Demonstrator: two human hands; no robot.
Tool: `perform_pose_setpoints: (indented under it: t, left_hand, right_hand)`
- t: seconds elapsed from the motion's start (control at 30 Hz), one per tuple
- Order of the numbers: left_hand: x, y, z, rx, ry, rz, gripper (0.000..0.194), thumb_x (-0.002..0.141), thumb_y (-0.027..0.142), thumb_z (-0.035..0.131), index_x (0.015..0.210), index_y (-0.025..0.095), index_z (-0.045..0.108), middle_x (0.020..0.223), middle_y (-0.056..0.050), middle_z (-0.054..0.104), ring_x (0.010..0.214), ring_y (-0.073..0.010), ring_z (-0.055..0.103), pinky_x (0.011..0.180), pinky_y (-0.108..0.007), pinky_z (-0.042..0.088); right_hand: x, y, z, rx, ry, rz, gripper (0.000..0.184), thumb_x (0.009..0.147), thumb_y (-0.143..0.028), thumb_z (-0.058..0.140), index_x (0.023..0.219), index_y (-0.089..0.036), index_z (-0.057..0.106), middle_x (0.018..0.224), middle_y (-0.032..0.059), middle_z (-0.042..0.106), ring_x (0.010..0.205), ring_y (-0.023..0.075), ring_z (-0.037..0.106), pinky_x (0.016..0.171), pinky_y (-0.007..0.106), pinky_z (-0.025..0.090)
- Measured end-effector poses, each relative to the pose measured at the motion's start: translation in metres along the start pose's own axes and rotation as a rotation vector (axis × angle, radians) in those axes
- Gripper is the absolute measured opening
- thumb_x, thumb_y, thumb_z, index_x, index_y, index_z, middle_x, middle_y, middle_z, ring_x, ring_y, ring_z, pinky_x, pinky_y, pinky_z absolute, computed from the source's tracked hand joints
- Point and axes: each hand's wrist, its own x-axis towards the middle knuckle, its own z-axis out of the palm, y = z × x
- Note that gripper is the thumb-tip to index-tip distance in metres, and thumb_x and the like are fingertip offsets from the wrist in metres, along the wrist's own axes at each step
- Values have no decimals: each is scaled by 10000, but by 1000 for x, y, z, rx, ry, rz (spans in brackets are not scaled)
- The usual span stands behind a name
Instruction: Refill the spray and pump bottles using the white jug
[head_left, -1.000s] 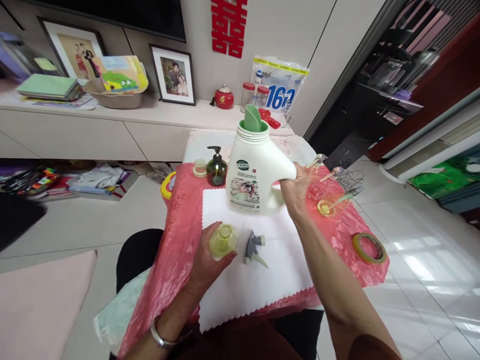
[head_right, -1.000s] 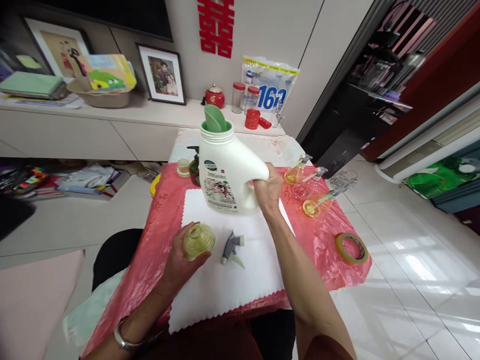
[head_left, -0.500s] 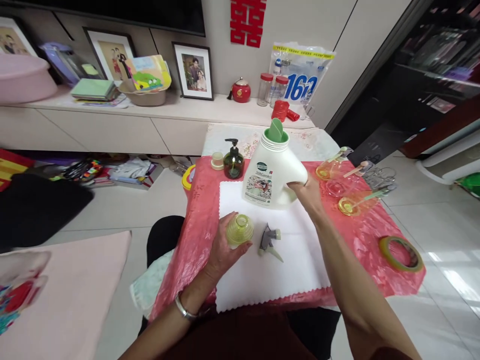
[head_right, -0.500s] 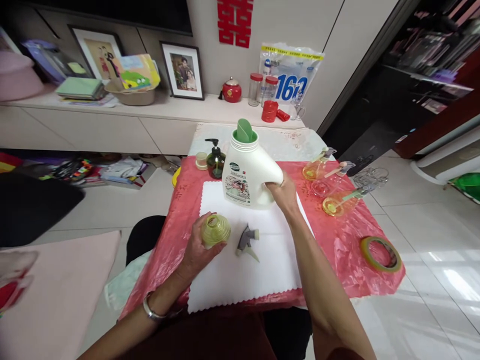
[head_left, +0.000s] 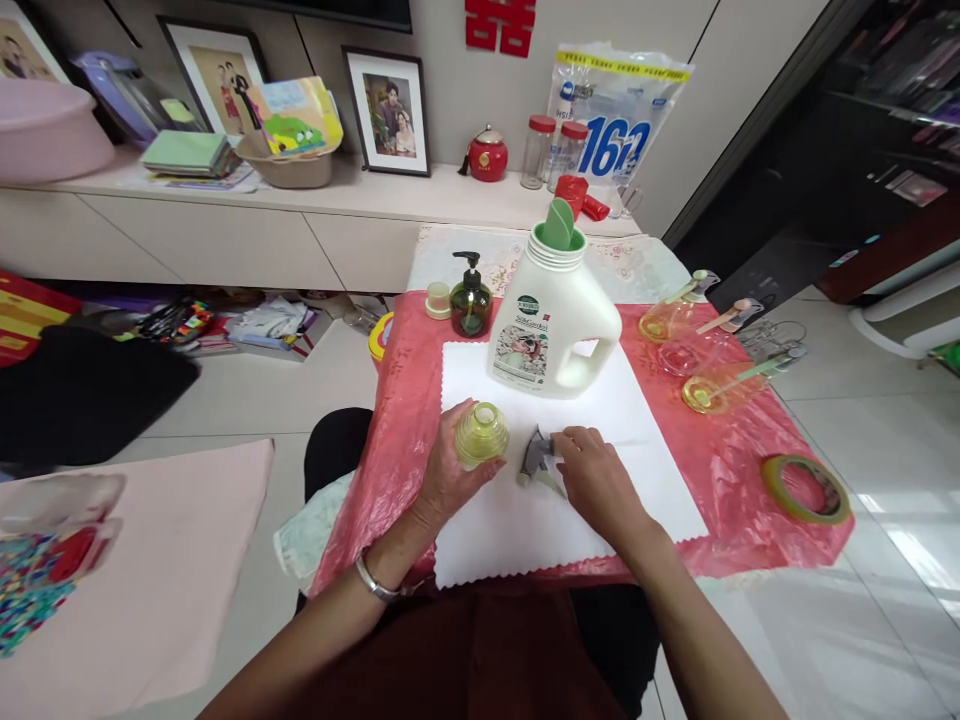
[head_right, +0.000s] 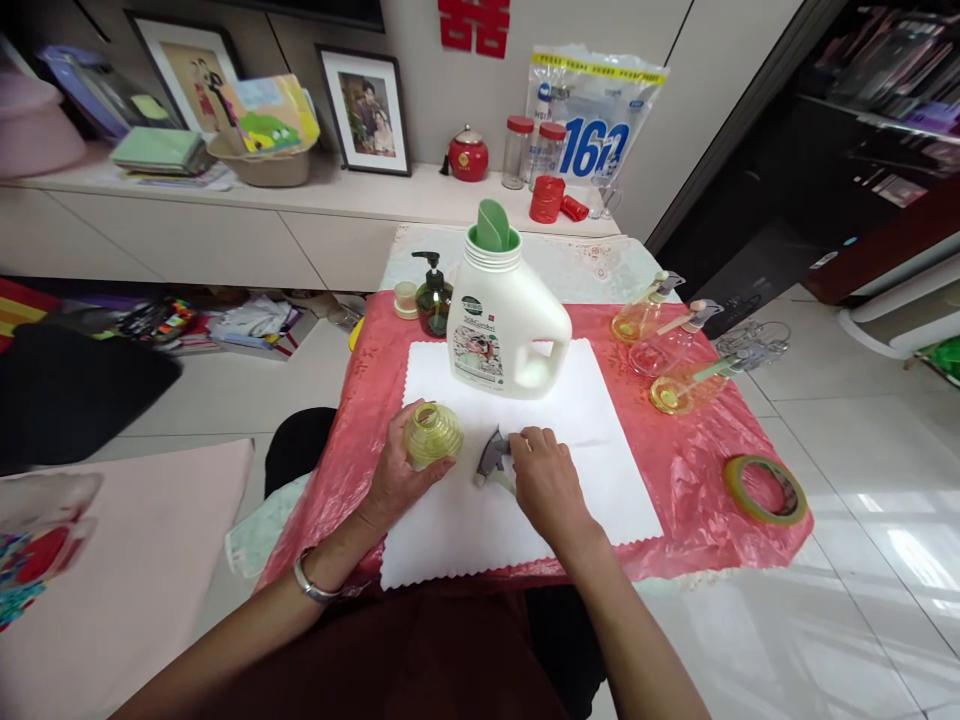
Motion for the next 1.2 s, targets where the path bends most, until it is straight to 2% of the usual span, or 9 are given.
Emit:
perform_pose_setpoints:
  t: [0.13,0.23,0.43,0.53,0.63,0.73,0.87,1.0,1.2]
  left_hand:
    - [0,0,1,-9,5,12,882,762,668,748,1431,228,379,1431,-166,521,1359,-339,535,1151,-541,442]
    - [-1,1,1,-31,7,31,899,761,677,744,1441,223,370,1437,-176,519,1360,-344,534,1154,-549,436]
    - [1,2,1,-35,-47,5,943,721,726,746,1434,216,398,1432,-173,532,1364,-353,540,1164,-554,439]
    - [2,3,0,-33,-74,-21,994,683,758,752,1437,214,403,1442,-181,530,1377,-367,529,1175,-573,431]
    - [2,4,1,-58,-70,-24,1004,676,759,757,1438,212,399,1470,-187,510,1407,-375,498,1192,-587,412]
    - [2,4,2,-99,-59,-28,988,668,742,777,1412,196,422,1438,-190,534,1367,-375,533,1168,-591,435]
    - [2,2,3,-130,-58,-33,987,652,735,793,1399,199,434,1408,-184,550,1317,-381,562,1131,-615,458]
    - [1,1,3,-125,-67,-23,971,653,721,803,1393,205,443,1403,-181,545,1315,-376,559,1130,-604,460]
    - [1,-2,5,-144,-67,-9,982,646,703,821,1400,201,441,1411,-183,521,1328,-385,541,1139,-611,447]
  right_hand:
    - [5,-5,10,-83,13,20,335,856,38,488,1086,-148,645,1069,120,590,1000,270,501,754,342,439]
    - [9,-2,6,-48,66,-20,213,861,8,533,963,-142,643,958,106,583,954,268,506,698,327,432]
    - [5,9,-40,197,302,-109,238,966,-248,581,1194,-186,614,1084,61,624,933,204,584,723,318,525]
    - [4,2,-72,582,517,-47,314,935,-353,675,1225,-234,657,1094,44,649,902,183,631,776,326,568]
    - [11,-17,-97,1092,705,22,407,811,-320,812,1198,-263,702,1105,47,658,888,191,654,735,321,592]
    - [23,-33,-110,1325,681,-88,334,791,-353,839,1100,-278,735,1065,39,660,867,175,655,666,273,592]
    - [35,-45,-108,1337,606,-213,361,848,-384,815,1187,-310,714,1138,38,644,930,170,655,721,272,608]
    - [38,-54,-106,1328,532,-216,365,900,-413,756,1242,-314,673,1218,50,609,969,182,648,758,302,608]
    - [43,-59,-109,1409,522,-261,397,844,-389,829,1208,-308,697,1199,38,611,952,160,645,755,263,596]
